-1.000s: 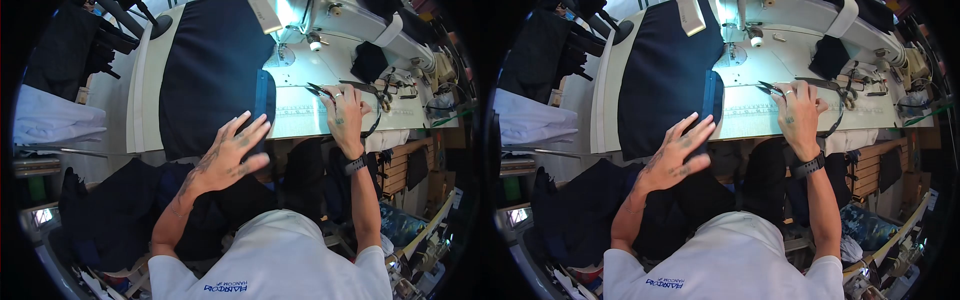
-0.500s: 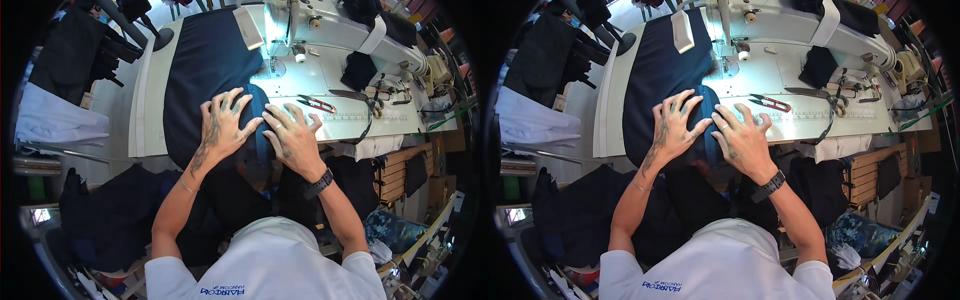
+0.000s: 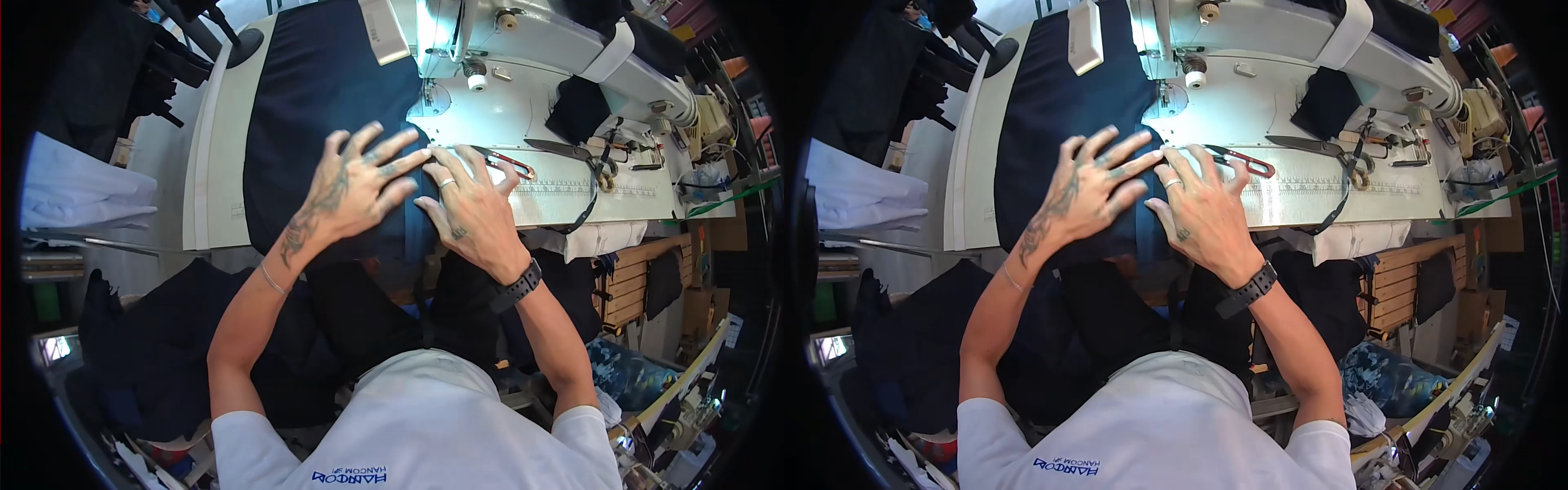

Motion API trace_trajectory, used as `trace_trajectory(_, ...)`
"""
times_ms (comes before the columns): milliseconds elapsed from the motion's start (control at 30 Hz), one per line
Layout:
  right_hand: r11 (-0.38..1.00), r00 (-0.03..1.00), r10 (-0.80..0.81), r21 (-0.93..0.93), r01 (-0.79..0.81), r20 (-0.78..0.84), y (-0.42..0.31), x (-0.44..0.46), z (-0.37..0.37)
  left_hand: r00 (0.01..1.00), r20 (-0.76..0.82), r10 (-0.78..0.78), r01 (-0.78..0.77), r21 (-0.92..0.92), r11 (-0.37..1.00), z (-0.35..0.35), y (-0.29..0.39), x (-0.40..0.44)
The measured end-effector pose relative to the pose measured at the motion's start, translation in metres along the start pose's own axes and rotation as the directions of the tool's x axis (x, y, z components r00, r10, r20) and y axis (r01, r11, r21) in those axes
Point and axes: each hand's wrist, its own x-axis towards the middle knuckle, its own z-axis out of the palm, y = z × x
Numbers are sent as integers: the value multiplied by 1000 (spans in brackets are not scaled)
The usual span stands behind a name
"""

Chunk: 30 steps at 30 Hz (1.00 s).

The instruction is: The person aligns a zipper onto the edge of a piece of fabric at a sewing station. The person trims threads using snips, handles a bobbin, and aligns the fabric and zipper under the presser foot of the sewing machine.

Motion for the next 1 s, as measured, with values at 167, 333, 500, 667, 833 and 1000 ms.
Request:
trace_trajectory(167, 1000, 998, -8, -29, 10, 58, 6, 1, -6, 901, -399, -173, 349, 426, 835, 7, -93, 27)
trace_trajectory(333, 998, 997, -9, 55, 5, 75, 10, 6, -7, 977, -214, -18, -6, -113, 994, -11, -35, 19)
trace_trajectory(500, 999, 992, -37, -11, 38, 120, 15, 11, -10, 998, -56, -25, 16, -152, 988, 8, -11, 18)
trace_trajectory(667, 993, 989, -58, -92, 71, 134, 33, 26, -5, 996, -78, -35, 21, -173, 985, 18, -20, 33)
trace_trajectory(833, 989, 983, -82, -105, 100, 164, 50, 42, -3, 993, -110, -28, 7, -185, 983, 23, -26, 48)
trace_trajectory(1000, 986, 986, -94, -125, 112, 137, 57, 46, 0, 993, -112, -30, 11, -163, 987, 25, -31, 54)
